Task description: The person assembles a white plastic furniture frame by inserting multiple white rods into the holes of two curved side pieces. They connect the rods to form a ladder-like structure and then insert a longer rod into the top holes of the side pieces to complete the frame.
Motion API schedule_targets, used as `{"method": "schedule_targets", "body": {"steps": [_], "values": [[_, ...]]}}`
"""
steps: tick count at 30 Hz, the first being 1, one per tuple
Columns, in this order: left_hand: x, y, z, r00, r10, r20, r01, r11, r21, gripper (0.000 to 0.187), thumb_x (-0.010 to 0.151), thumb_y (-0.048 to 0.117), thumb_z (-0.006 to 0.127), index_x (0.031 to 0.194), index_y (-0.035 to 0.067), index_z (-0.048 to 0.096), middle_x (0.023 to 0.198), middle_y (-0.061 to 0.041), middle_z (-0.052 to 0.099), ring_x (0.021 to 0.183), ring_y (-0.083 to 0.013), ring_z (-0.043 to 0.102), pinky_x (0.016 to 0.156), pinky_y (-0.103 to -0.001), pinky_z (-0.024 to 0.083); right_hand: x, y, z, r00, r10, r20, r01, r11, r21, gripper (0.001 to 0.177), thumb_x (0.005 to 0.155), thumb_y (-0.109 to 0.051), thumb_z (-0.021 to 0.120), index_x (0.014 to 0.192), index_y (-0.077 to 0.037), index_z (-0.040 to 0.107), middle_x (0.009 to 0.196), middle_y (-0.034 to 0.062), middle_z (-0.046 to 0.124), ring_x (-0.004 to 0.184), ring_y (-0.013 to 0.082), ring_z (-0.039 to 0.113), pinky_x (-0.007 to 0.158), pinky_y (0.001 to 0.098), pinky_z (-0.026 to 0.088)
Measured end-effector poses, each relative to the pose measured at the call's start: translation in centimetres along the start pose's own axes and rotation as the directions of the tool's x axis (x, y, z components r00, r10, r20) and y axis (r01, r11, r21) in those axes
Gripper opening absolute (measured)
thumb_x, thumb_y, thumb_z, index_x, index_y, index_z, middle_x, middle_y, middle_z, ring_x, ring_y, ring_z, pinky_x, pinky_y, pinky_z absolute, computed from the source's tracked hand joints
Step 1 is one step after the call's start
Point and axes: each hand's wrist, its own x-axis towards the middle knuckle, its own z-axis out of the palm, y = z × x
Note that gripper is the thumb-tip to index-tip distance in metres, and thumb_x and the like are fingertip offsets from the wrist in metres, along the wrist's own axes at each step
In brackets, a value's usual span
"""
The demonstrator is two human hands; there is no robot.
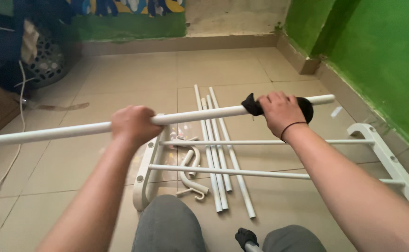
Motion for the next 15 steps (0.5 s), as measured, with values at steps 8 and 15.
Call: {"method": "schedule_targets", "body": {"steps": [8, 15], "values": [[1.1, 10.4, 2.3, 0.983, 0.168, 0.072, -0.145, 0.957, -0.25, 0.019, 0.075, 0.031, 0.071, 0.089, 0.02, 0.078, 0.09, -0.012, 0.075, 0.087, -0.0335, 0.072, 0.077, -0.048, 0.058, 0.4, -2.0, -1.5, 0.999, -0.014, -0.04, 0.014, 1.0, 0.011, 0.029, 0.09, -0.009, 0.054, 0.116, -0.019, 0.063, 0.116, 0.0081, 0.063, 0.119, 0.0299, 0.056, 0.105, 0.0508, 0.039], [0.8, 15.7, -0.2, 0.964, 0.249, 0.096, -0.214, 0.936, -0.281, 0.031, 0.073, 0.044, 0.077, 0.087, 0.016, 0.076, 0.09, -0.011, 0.075, 0.09, -0.0321, 0.073, 0.08, -0.044, 0.059, -0.4, -6.2, -2.2, 0.981, -0.142, -0.13, 0.15, 0.987, 0.056, 0.036, 0.084, -0.012, 0.057, 0.119, -0.012, 0.061, 0.11, 0.0083, 0.063, 0.112, 0.0298, 0.059, 0.096, 0.048, 0.043]]}}
